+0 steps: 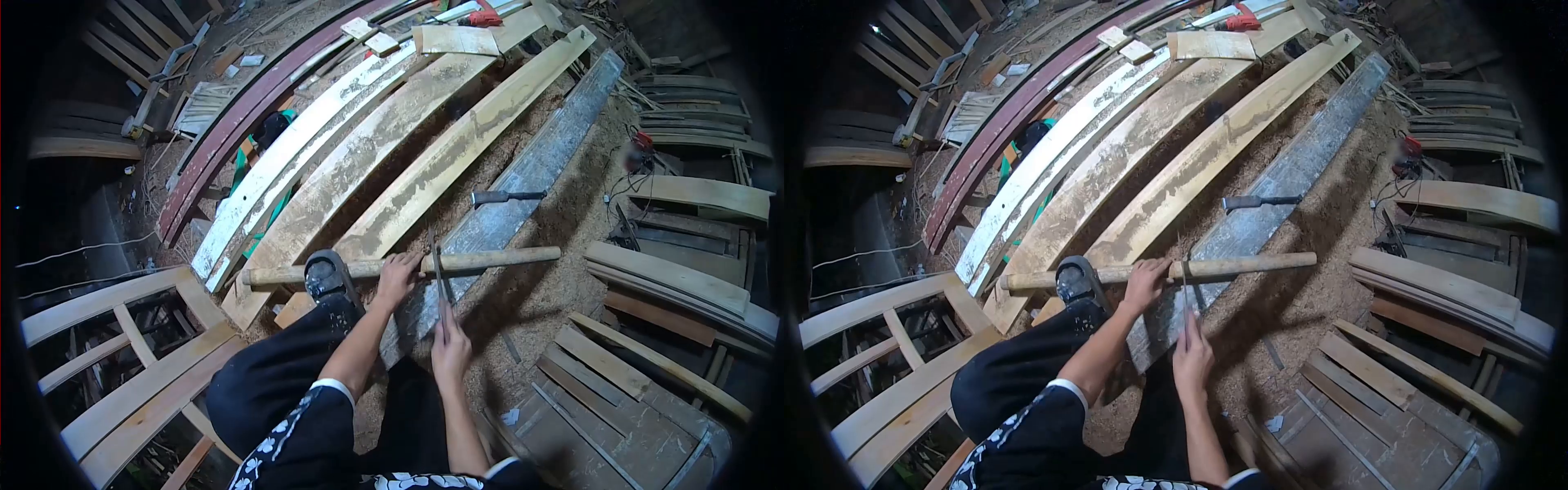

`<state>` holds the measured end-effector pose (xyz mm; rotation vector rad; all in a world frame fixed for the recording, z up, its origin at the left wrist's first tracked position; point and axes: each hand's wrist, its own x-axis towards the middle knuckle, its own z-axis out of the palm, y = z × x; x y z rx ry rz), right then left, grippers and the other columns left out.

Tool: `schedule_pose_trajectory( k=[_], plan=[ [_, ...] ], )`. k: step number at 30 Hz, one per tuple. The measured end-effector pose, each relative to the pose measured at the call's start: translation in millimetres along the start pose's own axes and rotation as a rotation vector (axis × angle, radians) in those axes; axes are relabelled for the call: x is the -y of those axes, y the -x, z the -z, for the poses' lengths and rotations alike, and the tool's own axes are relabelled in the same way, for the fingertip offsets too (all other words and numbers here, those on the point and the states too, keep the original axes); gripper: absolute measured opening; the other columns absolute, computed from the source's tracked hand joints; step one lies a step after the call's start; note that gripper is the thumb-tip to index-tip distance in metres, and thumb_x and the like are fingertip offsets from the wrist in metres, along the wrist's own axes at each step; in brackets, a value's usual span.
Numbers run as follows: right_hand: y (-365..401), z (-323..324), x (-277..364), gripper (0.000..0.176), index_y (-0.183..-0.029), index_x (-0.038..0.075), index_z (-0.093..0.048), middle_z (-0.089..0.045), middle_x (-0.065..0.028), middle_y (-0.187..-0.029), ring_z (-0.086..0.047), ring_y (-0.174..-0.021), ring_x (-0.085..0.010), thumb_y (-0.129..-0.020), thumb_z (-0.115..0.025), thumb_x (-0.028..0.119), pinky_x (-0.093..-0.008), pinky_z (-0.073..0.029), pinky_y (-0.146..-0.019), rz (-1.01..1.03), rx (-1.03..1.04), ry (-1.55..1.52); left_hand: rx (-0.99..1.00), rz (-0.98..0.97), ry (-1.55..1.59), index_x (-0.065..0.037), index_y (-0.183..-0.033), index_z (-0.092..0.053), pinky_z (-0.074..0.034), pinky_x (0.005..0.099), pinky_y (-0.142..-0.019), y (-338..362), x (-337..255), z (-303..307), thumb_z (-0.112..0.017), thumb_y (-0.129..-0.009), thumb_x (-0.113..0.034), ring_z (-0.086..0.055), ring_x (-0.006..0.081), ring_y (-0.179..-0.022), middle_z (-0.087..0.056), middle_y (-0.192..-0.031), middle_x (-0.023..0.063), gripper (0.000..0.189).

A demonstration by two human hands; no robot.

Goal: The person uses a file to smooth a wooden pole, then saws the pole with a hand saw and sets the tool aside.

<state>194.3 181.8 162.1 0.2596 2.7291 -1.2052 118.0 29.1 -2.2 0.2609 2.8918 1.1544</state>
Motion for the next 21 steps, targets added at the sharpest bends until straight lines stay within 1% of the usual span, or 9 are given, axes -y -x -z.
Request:
schedule_pose_trajectory(
  k=[2, 6, 10, 11, 14, 15, 19, 20, 21],
  plan=[
    [23.4, 14.1, 5.6, 0.044, -0.144, 0.009, -0.061, -0.067, -0.0237, -0.132, -0.067, -0.115, -0.0433, -0.100, -0.058, 0.005, -0.0461, -0.054, -0.094, -0.029, -0.012, -0.052, 0.002, 0.007, -0.003, -0.006, -0.136, -0.064, -0.043, 0.0484, -0.106, -4.1, -5.3, -0.4, -0.076, -0.082, -0.019, -0.061, 0.0351, -0.123, -0.067, -0.133, 0.0143, 0.056],
    [-35.8, -16.2, 1.2, 0.049, -0.145, 0.009, -0.060, -0.067, -0.0236, -0.132, -0.068, -0.115, -0.0419, -0.097, -0.061, 0.001, -0.0470, -0.055, -0.095, -0.060, 0.040, -0.013, -0.082, 0.044, 0.018, -0.006, -0.136, -0.064, -0.042, 0.0478, -0.108, 11.0, -14.3, -5.7, -0.076, -0.083, -0.017, -0.060, 0.0348, -0.126, -0.068, -0.132, 0.0150, 0.055],
    [11.4, 5.3, 10.9, 0.045, -0.143, 0.008, -0.061, -0.066, -0.0246, -0.132, -0.066, -0.116, -0.0433, -0.099, -0.059, 0.004, -0.0472, -0.053, -0.096, -0.007, -0.034, -0.036, -0.076, -0.002, 0.072, -0.004, -0.135, -0.065, -0.042, 0.0473, -0.109, -4.8, -6.4, 1.1, -0.076, -0.082, -0.017, -0.059, 0.0346, -0.129, -0.068, -0.134, 0.0152, 0.055],
    [16.9, 7.7, 9.5, 0.045, -0.143, 0.007, -0.061, -0.066, -0.0255, -0.133, -0.065, -0.119, -0.0430, -0.099, -0.058, 0.003, -0.0461, -0.053, -0.098, -0.042, -0.011, -0.071, -0.111, -0.002, 0.047, -0.004, -0.135, -0.065, -0.042, 0.0471, -0.109, -3.2, -9.0, -1.2, -0.076, -0.081, -0.016, -0.059, 0.0343, -0.129, -0.068, -0.134, 0.0146, 0.056],
    [-27.6, -12.1, 4.1, 0.048, -0.145, 0.005, -0.059, -0.065, -0.0241, -0.135, -0.064, -0.124, -0.0397, -0.097, -0.059, -0.001, -0.0445, -0.054, -0.100, -0.092, 0.062, -0.022, -0.126, -0.003, 0.025, -0.004, -0.136, -0.065, -0.042, 0.0468, -0.109, 2.6, -12.1, 2.4, -0.075, -0.080, -0.012, -0.059, 0.0338, -0.129, -0.068, -0.134, 0.0146, 0.057],
    [-27.7, -17.4, -0.9, 0.047, -0.144, 0.002, -0.059, -0.065, -0.0233, -0.136, -0.065, -0.123, -0.0399, -0.098, -0.059, -0.001, -0.0444, -0.055, -0.099, 0.015, 0.019, 0.005, -0.095, -0.002, 0.028, -0.004, -0.136, -0.065, -0.042, 0.0468, -0.110, 6.7, -12.8, 4.6, -0.075, -0.080, -0.012, -0.059, 0.0337, -0.128, -0.067, -0.134, 0.0148, 0.057],
    [28.5, 13.7, 5.1, 0.043, -0.142, 0.002, -0.060, -0.067, -0.0243, -0.132, -0.066, -0.116, -0.0434, -0.099, -0.058, 0.003, -0.0465, -0.054, -0.096, 0.068, -0.021, -0.042, -0.099, 0.003, 0.026, -0.004, -0.135, -0.065, -0.042, 0.0470, -0.111, -2.0, -4.7, 1.1, -0.075, -0.079, -0.010, -0.059, 0.0340, -0.129, -0.067, -0.135, 0.0154, 0.058],
    [21.2, 13.9, 2.9, 0.043, -0.142, 0.002, -0.060, -0.067, -0.0243, -0.132, -0.066, -0.116, -0.0434, -0.099, -0.058, 0.003, -0.0465, -0.054, -0.096, 0.055, -0.013, -0.028, -0.096, 0.020, 0.000, -0.004, -0.136, -0.065, -0.042, 0.0471, -0.111, 3.9, -11.5, -3.5, -0.075, -0.078, -0.009, -0.059, 0.0342, -0.129, -0.067, -0.135, 0.0153, 0.058],
    [0.1, 4.5, 1.7, 0.045, -0.143, 0.003, -0.059, -0.067, -0.0234, -0.133, -0.065, -0.120, -0.0411, -0.098, -0.058, 0.000, -0.0455, -0.054, -0.099, -0.069, 0.053, 0.004, -0.131, 0.008, 0.007, -0.004, -0.135, -0.065, -0.042, 0.0471, -0.110, 4.2, -14.0, -4.6, -0.074, -0.078, -0.009, -0.059, 0.0347, -0.129, -0.067, -0.135, 0.0152, 0.058]
  ],
)
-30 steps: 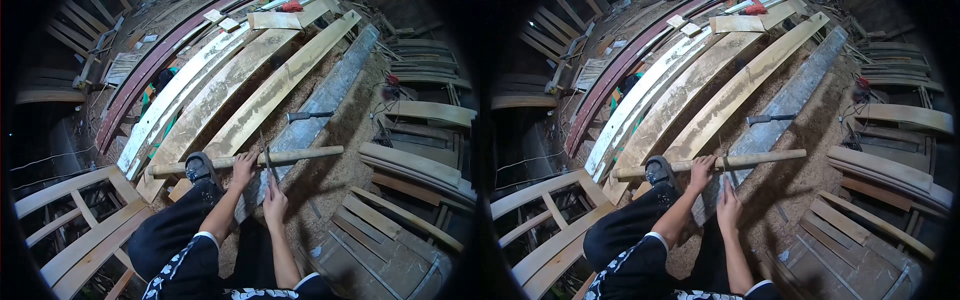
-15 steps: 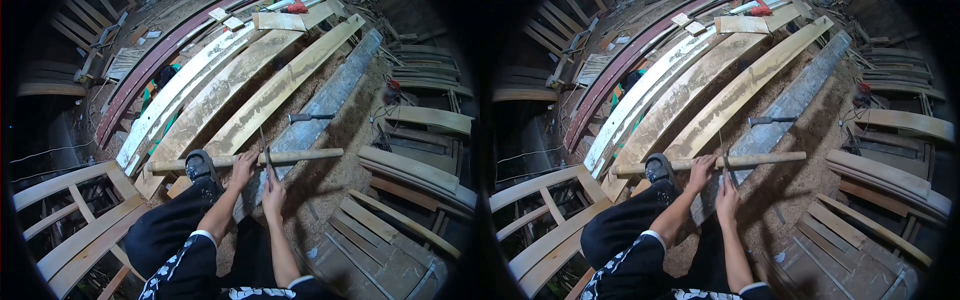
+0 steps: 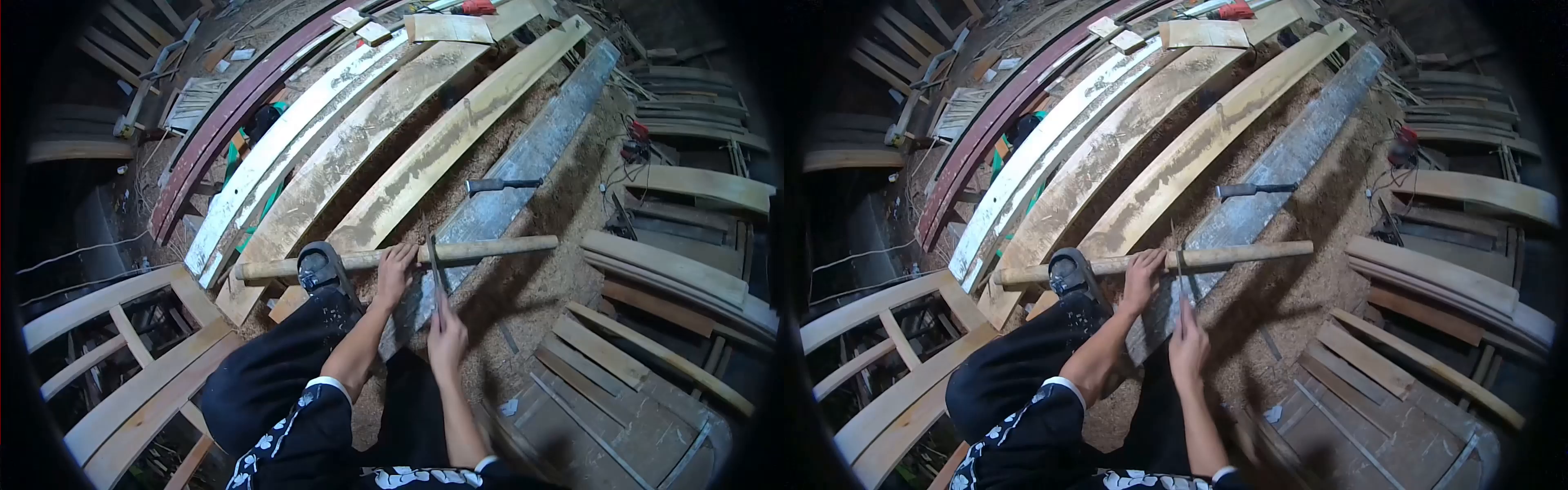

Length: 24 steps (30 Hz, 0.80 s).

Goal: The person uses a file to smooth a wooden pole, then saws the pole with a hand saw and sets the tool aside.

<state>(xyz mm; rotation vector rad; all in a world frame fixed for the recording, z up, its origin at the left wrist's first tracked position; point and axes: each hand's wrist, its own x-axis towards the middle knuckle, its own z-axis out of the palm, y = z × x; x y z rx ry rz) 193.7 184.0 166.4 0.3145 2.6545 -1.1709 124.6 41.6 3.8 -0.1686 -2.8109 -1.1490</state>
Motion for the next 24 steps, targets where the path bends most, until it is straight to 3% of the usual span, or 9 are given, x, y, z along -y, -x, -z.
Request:
schedule_pose_trajectory(
  k=[1, 5, 7, 9, 14, 17, 18, 24],
  plan=[
    [-25.8, -7.9, 7.7, 0.048, -0.144, 0.004, -0.059, -0.066, -0.0225, -0.134, -0.064, -0.125, -0.0387, -0.097, -0.058, -0.003, -0.0444, -0.054, -0.102, -0.101, 0.063, 0.023, -0.002, -0.008, -0.006, -0.004, -0.135, -0.065, -0.042, 0.0471, -0.110, -2.2, 1.9, 1.2, -0.074, -0.078, -0.009, -0.059, 0.0347, -0.129, -0.067, -0.135, 0.0152, 0.058],
    [11.5, -13.5, -14.8, 0.042, -0.141, 0.003, -0.061, -0.067, -0.0237, -0.131, -0.067, -0.117, -0.0416, -0.100, -0.058, 0.005, -0.0457, -0.055, -0.096, 0.095, -0.083, -0.111, 0.070, -0.043, 0.003, -0.003, -0.135, -0.065, -0.042, 0.0467, -0.109, -1.3, 15.5, 2.6, -0.075, -0.079, -0.010, -0.059, 0.0348, -0.128, -0.067, -0.135, 0.0147, 0.057],
    [17.5, -4.8, -13.2, 0.041, -0.141, 0.004, -0.061, -0.067, -0.0239, -0.132, -0.067, -0.115, -0.0422, -0.100, -0.058, 0.006, -0.0463, -0.055, -0.094, 0.106, -0.088, -0.076, 0.005, -0.043, 0.006, -0.003, -0.135, -0.065, -0.042, 0.0462, -0.109, 1.5, 11.0, -3.6, -0.076, -0.080, -0.012, -0.060, 0.0340, -0.128, -0.067, -0.135, 0.0144, 0.057],
    [-20.2, -12.2, 2.8, 0.046, -0.144, 0.007, -0.060, -0.066, -0.0225, -0.135, -0.067, -0.119, -0.0396, -0.098, -0.058, 0.001, -0.0450, -0.054, -0.096, -0.087, 0.050, 0.044, -0.016, -0.028, 0.007, -0.004, -0.136, -0.065, -0.043, 0.0461, -0.109, 0.6, 4.7, -3.5, -0.076, -0.080, -0.013, -0.060, 0.0335, -0.127, -0.068, -0.134, 0.0142, 0.057],
    [30.8, -5.2, -17.7, 0.046, -0.145, 0.009, -0.059, -0.068, -0.0219, -0.131, -0.068, -0.112, -0.0411, -0.100, -0.059, 0.005, -0.0455, -0.055, -0.093, 0.099, -0.086, -0.044, 0.025, -0.058, 0.017, -0.003, -0.133, -0.066, -0.043, 0.0455, -0.110, 1.8, 14.8, -2.1, -0.076, -0.079, -0.011, -0.060, 0.0337, -0.127, -0.067, -0.135, 0.0139, 0.056],
    [2.8, -12.2, -10.3, 0.046, -0.145, 0.010, -0.059, -0.067, -0.0222, -0.132, -0.069, -0.112, -0.0411, -0.100, -0.059, 0.005, -0.0461, -0.055, -0.093, 0.015, -0.052, 0.028, -0.004, -0.011, 0.001, -0.003, -0.133, -0.066, -0.043, 0.0455, -0.110, 0.2, -0.1, 0.4, -0.076, -0.077, -0.008, -0.060, 0.0338, -0.127, -0.068, -0.135, 0.0140, 0.057],
    [-21.1, -23.7, -12.8, 0.045, -0.145, 0.010, -0.059, -0.068, -0.0223, -0.131, -0.069, -0.112, -0.0415, -0.101, -0.059, 0.006, -0.0470, -0.055, -0.092, 0.078, -0.057, -0.033, -0.017, -0.023, 0.018, -0.003, -0.134, -0.066, -0.044, 0.0459, -0.110, 0.2, 2.2, -0.2, -0.074, -0.076, -0.006, -0.060, 0.0339, -0.127, -0.068, -0.135, 0.0138, 0.058],
    [9.0, -22.4, -18.4, 0.045, -0.145, 0.009, -0.059, -0.067, -0.0223, -0.131, -0.069, -0.113, -0.0412, -0.100, -0.059, 0.002, -0.0469, -0.055, -0.092, 0.082, -0.102, -0.062, -0.011, -0.041, -0.015, -0.003, -0.133, -0.066, -0.044, 0.0455, -0.110, 0.6, 1.6, 2.0, -0.073, -0.076, -0.005, -0.060, 0.0333, -0.127, -0.068, -0.134, 0.0143, 0.058]
  ],
)
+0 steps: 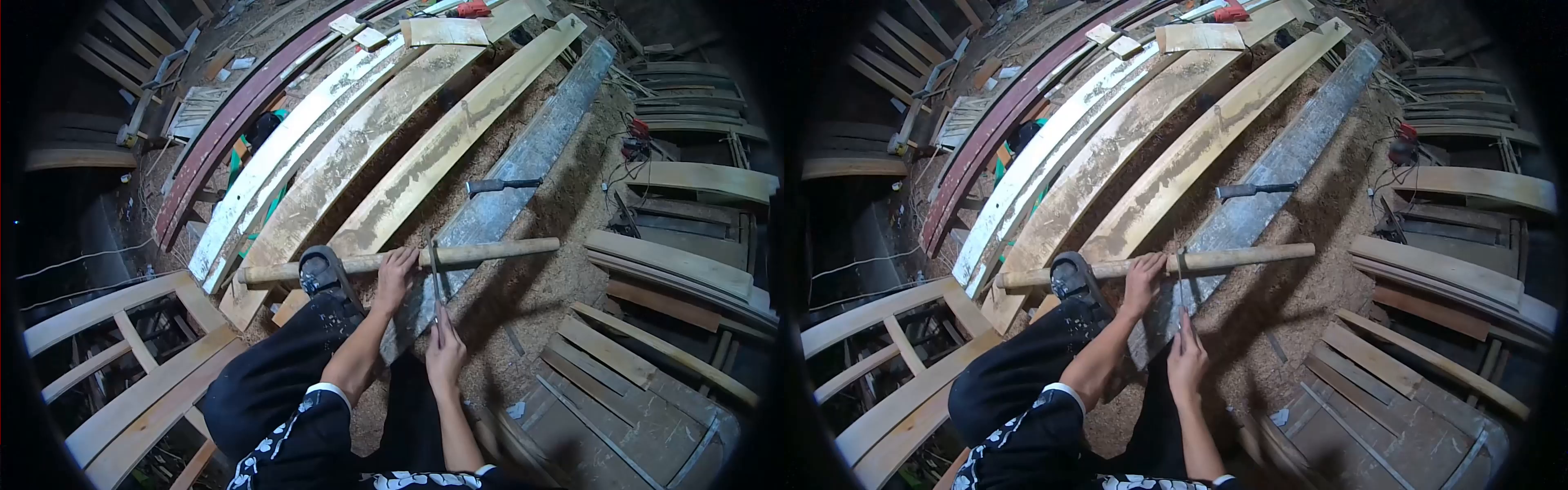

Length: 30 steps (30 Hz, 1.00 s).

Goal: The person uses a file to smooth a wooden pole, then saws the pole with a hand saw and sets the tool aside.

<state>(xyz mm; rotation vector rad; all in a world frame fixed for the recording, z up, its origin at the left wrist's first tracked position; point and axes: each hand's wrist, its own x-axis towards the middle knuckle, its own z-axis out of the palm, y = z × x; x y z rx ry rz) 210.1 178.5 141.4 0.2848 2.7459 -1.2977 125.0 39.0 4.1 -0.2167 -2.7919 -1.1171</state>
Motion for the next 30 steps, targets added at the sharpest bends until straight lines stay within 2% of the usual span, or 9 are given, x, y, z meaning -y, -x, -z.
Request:
schedule_pose_trajectory(
  k=[5, 6, 9, 12, 14, 17, 23, 27, 30],
  plan=[
    [-20.2, -9.5, -2.0, 0.047, -0.147, 0.008, -0.057, -0.064, -0.0203, -0.139, -0.065, -0.123, -0.0371, -0.100, -0.057, 0.000, -0.0437, -0.053, -0.098, -0.084, 0.067, 0.045, 0.022, -0.031, -0.025, -0.006, -0.135, -0.065, -0.044, 0.0451, -0.109, 5.2, 7.3, -1.0, -0.072, -0.074, -0.003, -0.061, 0.0328, -0.126, -0.068, -0.134, 0.0137, 0.062],
    [-8.2, 4.9, 5.5, 0.046, -0.146, 0.009, -0.058, -0.066, -0.0198, -0.137, -0.066, -0.121, -0.0375, -0.101, -0.056, 0.001, -0.0435, -0.053, -0.098, 0.022, 0.025, -0.056, 0.026, -0.030, -0.020, -0.005, -0.135, -0.066, -0.044, 0.0452, -0.109, 6.0, 7.7, 0.1, -0.072, -0.073, -0.003, -0.061, 0.0328, -0.125, -0.068, -0.134, 0.0138, 0.062],
    [25.3, 13.6, -0.3, 0.045, -0.145, 0.009, -0.059, -0.068, -0.0198, -0.133, -0.067, -0.119, -0.0386, -0.101, -0.056, 0.001, -0.0433, -0.054, -0.097, -0.038, 0.008, 0.018, -0.013, -0.018, -0.049, -0.005, -0.135, -0.066, -0.044, 0.0458, -0.110, 7.6, 3.1, -3.1, -0.071, -0.071, -0.003, -0.061, 0.0326, -0.126, -0.067, -0.135, 0.0136, 0.065],
    [-35.2, -11.9, 0.9, 0.045, -0.145, 0.008, -0.059, -0.069, -0.0209, -0.130, -0.069, -0.115, -0.0403, -0.101, -0.056, 0.001, -0.0448, -0.054, -0.095, 0.014, 0.004, 0.023, -0.044, -0.016, -0.007, -0.005, -0.135, -0.066, -0.044, 0.0461, -0.108, -1.3, -2.3, 0.5, -0.070, -0.072, -0.003, -0.061, 0.0329, -0.126, -0.068, -0.134, 0.0133, 0.063],
    [-31.8, -16.8, -5.4, 0.045, -0.144, 0.007, -0.059, -0.069, -0.0231, -0.129, -0.068, -0.111, -0.0428, -0.100, -0.057, 0.002, -0.0472, -0.054, -0.093, 0.059, 0.012, -0.005, 0.003, -0.039, -0.012, -0.006, -0.134, -0.067, -0.044, 0.0459, -0.108, 5.3, 3.3, 3.9, -0.069, -0.072, -0.003, -0.060, 0.0326, -0.127, -0.068, -0.134, 0.0122, 0.062],
    [28.0, 7.3, -4.4, 0.044, -0.144, 0.009, -0.060, -0.070, -0.0240, -0.125, -0.067, -0.107, -0.0455, -0.100, -0.057, 0.003, -0.0493, -0.053, -0.090, 0.023, -0.040, -0.044, -0.004, -0.033, -0.018, -0.006, -0.133, -0.067, -0.044, 0.0460, -0.109, 6.6, 8.1, -3.9, -0.068, -0.072, -0.002, -0.060, 0.0333, -0.126, -0.068, -0.134, 0.0134, 0.061],
    [-31.2, -15.0, 6.2, 0.045, -0.142, 0.010, -0.063, -0.071, -0.0220, -0.124, -0.069, -0.109, -0.0425, -0.098, -0.060, 0.002, -0.0467, -0.054, -0.092, -0.051, 0.022, 0.078, 0.003, -0.047, 0.012, -0.004, -0.131, -0.068, -0.044, 0.0466, -0.109, 5.6, 5.3, 3.3, -0.067, -0.074, -0.002, -0.062, 0.0343, -0.126, -0.069, -0.133, 0.0142, 0.057],
    [24.8, 2.7, -1.3, 0.043, -0.141, 0.010, -0.063, -0.071, -0.0227, -0.123, -0.068, -0.109, -0.0429, -0.099, -0.060, 0.004, -0.0462, -0.054, -0.092, -0.045, -0.032, 0.007, 0.002, -0.040, -0.013, -0.005, -0.131, -0.068, -0.045, 0.0458, -0.108, 11.1, 0.3, -2.0, -0.070, -0.073, -0.003, -0.062, 0.0331, -0.124, -0.069, -0.133, 0.0129, 0.058],
    [-22.2, -15.0, 6.7, 0.044, -0.143, 0.010, -0.062, -0.071, -0.0222, -0.123, -0.070, -0.106, -0.0423, -0.099, -0.060, 0.004, -0.0459, -0.056, -0.090, -0.068, 0.004, 0.078, -0.016, -0.053, -0.013, -0.006, -0.133, -0.067, -0.046, 0.0450, -0.107, 6.8, 5.8, -0.7, -0.070, -0.070, -0.001, -0.062, 0.0321, -0.124, -0.069, -0.132, 0.0122, 0.063]
  ],
)
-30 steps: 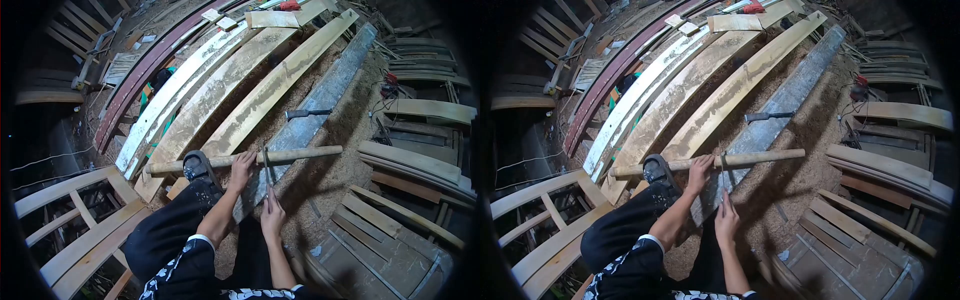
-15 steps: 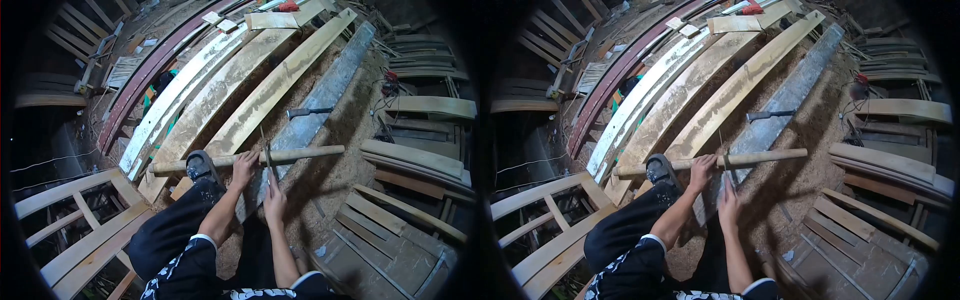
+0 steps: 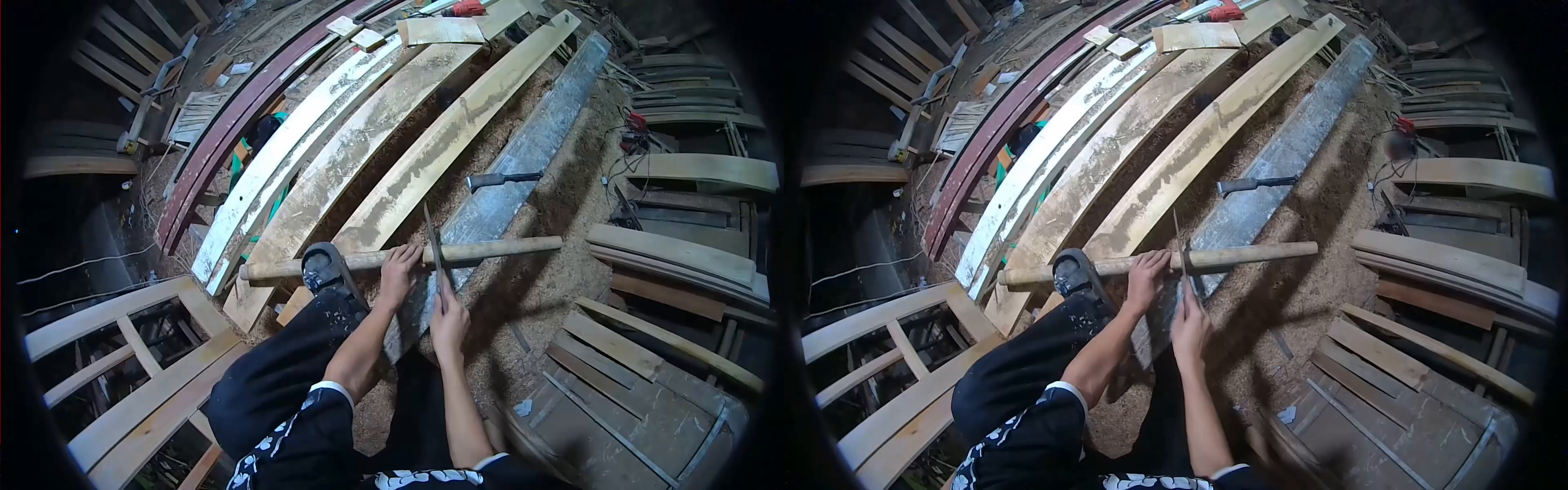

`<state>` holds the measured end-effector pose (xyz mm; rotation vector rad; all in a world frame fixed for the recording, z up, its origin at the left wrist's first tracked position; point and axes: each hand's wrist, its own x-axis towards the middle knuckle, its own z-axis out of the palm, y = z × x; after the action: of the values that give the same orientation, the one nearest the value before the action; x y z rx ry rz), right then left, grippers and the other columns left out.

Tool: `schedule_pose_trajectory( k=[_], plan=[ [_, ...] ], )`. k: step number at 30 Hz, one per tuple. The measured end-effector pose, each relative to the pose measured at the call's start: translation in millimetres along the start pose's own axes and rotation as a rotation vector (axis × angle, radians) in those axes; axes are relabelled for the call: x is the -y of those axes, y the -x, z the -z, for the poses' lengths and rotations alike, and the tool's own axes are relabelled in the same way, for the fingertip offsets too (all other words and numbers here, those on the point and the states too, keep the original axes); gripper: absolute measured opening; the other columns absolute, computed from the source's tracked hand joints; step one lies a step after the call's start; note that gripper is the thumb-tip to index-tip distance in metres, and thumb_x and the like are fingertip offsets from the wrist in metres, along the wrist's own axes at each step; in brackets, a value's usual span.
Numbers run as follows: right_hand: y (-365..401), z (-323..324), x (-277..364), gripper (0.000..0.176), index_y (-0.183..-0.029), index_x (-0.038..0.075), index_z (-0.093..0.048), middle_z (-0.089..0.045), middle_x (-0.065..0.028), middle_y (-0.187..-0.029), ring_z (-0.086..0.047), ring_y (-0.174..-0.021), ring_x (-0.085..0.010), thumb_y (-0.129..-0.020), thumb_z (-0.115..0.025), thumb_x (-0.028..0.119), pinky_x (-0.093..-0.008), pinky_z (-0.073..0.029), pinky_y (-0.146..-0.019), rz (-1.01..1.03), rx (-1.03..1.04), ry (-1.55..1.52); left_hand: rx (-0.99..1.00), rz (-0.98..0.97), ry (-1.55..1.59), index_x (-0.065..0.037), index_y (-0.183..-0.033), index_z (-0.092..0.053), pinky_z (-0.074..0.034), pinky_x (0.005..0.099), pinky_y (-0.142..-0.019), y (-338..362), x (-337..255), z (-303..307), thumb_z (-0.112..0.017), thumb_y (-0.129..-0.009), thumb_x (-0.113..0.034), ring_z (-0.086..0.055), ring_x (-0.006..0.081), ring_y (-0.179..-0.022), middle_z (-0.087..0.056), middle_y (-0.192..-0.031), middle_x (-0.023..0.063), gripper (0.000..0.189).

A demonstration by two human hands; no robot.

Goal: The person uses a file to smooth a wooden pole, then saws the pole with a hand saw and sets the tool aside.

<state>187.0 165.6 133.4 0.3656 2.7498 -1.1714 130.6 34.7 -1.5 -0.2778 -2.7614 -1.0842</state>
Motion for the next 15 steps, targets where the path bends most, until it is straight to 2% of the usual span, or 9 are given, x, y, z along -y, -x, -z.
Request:
schedule_pose_trajectory(
  k=[3, 6, 7, 9, 13, 15],
  plan=[
    [10.4, 4.5, -6.7, 0.046, -0.145, 0.010, -0.061, -0.069, -0.0226, -0.127, -0.070, -0.108, -0.0422, -0.099, -0.060, 0.003, -0.0463, -0.057, -0.090, 0.119, -0.048, 0.005, 0.023, -0.021, 0.022, -0.005, -0.133, -0.067, -0.046, 0.0451, -0.107, 5.0, 1.1, 2.0, -0.070, -0.069, -0.001, -0.062, 0.0322, -0.124, -0.069, -0.132, 0.0123, 0.064],
    [48.0, 17.9, -17.6, 0.047, -0.144, 0.010, -0.061, -0.067, -0.0207, -0.133, -0.068, -0.115, -0.0404, -0.097, -0.060, 0.000, -0.0460, -0.055, -0.095, 0.062, -0.013, -0.115, 0.024, 0.017, 0.020, -0.003, -0.132, -0.067, -0.045, 0.0455, -0.109, 5.1, 1.3, 1.5, -0.070, -0.070, -0.003, -0.061, 0.0333, -0.126, -0.068, -0.133, 0.0148, 0.062],
    [40.0, 18.7, -12.4, 0.047, -0.144, 0.008, -0.061, -0.067, -0.0203, -0.133, -0.068, -0.115, -0.0409, -0.097, -0.060, 0.001, -0.0460, -0.055, -0.094, -0.041, 0.042, 0.002, 0.039, 0.033, 0.010, -0.003, -0.132, -0.067, -0.044, 0.0457, -0.109, 7.2, -2.3, 0.0, -0.070, -0.070, -0.003, -0.061, 0.0335, -0.126, -0.068, -0.134, 0.0152, 0.061],
    [-4.7, 6.3, -0.7, 0.048, -0.144, 0.010, -0.061, -0.068, -0.0207, -0.132, -0.068, -0.113, -0.0416, -0.097, -0.061, 0.001, -0.0462, -0.056, -0.093, 0.015, 0.027, -0.011, 0.017, 0.027, 0.027, -0.002, -0.131, -0.067, -0.044, 0.0458, -0.110, 1.0, -0.9, 0.5, -0.070, -0.071, -0.003, -0.061, 0.0335, -0.127, -0.068, -0.134, 0.0154, 0.060],
    [4.3, -1.1, -6.9, 0.049, -0.145, 0.013, -0.061, -0.069, -0.0219, -0.129, -0.068, -0.112, -0.0427, -0.097, -0.061, 0.003, -0.0477, -0.055, -0.091, -0.051, 0.067, -0.036, 0.038, -0.007, 0.039, -0.003, -0.131, -0.068, -0.044, 0.0456, -0.110, 5.9, 0.3, 4.4, -0.070, -0.072, -0.002, -0.061, 0.0338, -0.126, -0.069, -0.133, 0.0147, 0.059],
    [42.2, 11.6, -17.6, 0.047, -0.144, 0.016, -0.061, -0.069, -0.0246, -0.124, -0.069, -0.108, -0.0437, -0.098, -0.061, 0.006, -0.0490, -0.055, -0.090, 0.074, -0.048, -0.134, 0.021, 0.004, 0.035, -0.004, -0.131, -0.068, -0.044, 0.0456, -0.109, -2.2, 6.8, 2.9, -0.071, -0.073, -0.003, -0.061, 0.0340, -0.125, -0.069, -0.133, 0.0143, 0.057]
  ],
)
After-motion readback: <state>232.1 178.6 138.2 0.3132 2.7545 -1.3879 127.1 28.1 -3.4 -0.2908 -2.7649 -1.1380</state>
